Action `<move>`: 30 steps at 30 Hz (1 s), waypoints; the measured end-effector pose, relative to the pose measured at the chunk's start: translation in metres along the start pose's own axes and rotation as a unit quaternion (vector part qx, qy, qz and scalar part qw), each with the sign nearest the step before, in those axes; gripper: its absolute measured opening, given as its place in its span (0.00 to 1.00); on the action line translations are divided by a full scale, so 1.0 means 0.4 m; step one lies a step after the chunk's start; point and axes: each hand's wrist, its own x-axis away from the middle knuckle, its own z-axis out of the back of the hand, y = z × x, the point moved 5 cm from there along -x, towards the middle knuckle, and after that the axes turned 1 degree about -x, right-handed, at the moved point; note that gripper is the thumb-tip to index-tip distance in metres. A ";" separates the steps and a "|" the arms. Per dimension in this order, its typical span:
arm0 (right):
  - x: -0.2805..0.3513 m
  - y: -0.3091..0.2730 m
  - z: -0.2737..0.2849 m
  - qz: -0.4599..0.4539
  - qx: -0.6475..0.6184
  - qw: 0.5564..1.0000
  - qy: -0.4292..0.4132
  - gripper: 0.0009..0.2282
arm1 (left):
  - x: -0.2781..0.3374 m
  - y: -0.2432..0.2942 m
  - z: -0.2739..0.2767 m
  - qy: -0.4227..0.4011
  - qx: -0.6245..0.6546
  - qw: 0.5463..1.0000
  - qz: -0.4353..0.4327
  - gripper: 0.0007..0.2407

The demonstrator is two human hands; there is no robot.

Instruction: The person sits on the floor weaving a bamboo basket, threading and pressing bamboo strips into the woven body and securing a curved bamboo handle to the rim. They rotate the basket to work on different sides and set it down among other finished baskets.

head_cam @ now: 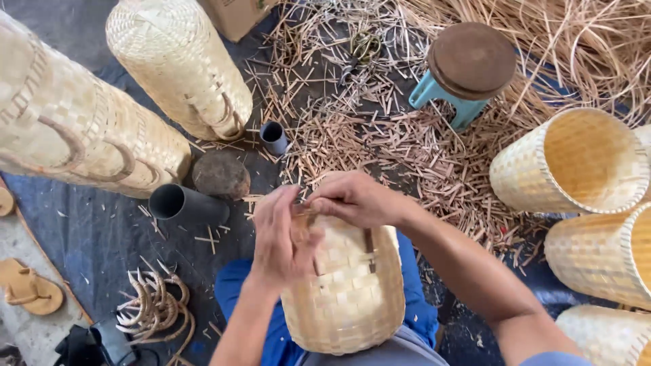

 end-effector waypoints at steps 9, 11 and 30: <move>0.087 0.074 -0.014 -0.082 0.145 0.980 0.109 0.10 | -0.015 -0.044 0.058 -0.067 0.047 0.994 0.075 0.13; 0.052 0.033 -0.032 -0.059 0.178 0.977 0.106 0.11 | -0.014 -0.042 0.053 -0.068 0.045 0.993 0.081 0.13; 0.130 -0.035 -0.096 0.027 0.231 0.957 0.174 0.13 | 0.015 -0.002 0.027 -0.026 -0.046 0.998 -0.023 0.10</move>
